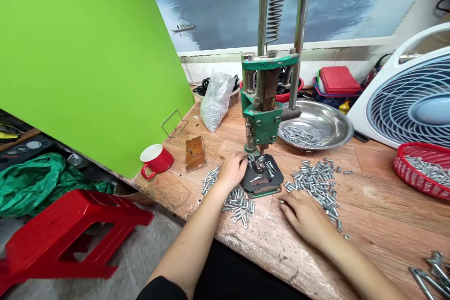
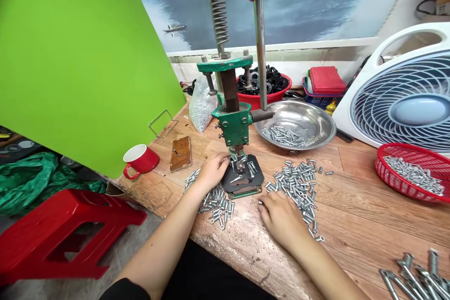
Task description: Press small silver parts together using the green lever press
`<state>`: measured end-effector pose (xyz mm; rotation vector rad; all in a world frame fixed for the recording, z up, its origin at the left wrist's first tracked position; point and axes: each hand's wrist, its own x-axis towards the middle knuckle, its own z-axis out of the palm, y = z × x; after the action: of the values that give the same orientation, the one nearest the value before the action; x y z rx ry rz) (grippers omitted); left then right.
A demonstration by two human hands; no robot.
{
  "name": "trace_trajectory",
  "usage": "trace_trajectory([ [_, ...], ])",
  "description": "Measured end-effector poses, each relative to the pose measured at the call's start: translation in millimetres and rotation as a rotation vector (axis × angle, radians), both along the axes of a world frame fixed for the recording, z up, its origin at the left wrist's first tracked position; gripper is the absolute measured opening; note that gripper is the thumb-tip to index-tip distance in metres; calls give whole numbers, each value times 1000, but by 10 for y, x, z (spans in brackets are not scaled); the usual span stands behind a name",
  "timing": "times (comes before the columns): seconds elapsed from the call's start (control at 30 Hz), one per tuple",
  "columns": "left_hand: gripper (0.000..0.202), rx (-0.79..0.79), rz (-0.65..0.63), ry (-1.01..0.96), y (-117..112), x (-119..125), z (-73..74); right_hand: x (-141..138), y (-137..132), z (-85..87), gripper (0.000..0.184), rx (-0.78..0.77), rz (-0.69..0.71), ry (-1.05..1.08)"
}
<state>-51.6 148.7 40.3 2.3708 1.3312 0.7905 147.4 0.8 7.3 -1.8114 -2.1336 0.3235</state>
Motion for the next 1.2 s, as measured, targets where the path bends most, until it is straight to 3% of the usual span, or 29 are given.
trace_trajectory([
  [0.1, 30, 39, -103, 61, 187, 84, -52, -49, -11, -42, 28, 54, -20, 20],
  [0.27, 34, 48, -202, 149, 245, 123, -45, -92, -51, -93, 28, 79, 32, 79],
  [0.53, 26, -12, -217, 175, 99, -33, 46, -84, -34, -113, 23, 56, 57, 167],
  [0.7, 23, 20, -154, 187, 198, 139, 109, -75, -37, -123, 23, 58, 74, 212],
  [0.87, 20, -171, -189, 317, 427, 410, 165, -80, -29, -133, 23, 45, 82, 227],
  [1.0, 24, -241, -215, 346, 545, 477, 177, -74, -25, -133, 23, 38, 87, 240],
  [1.2, 20, -365, -280, 195, 592, 470, 112, -69, -19, -110, 22, 41, 90, 268],
])
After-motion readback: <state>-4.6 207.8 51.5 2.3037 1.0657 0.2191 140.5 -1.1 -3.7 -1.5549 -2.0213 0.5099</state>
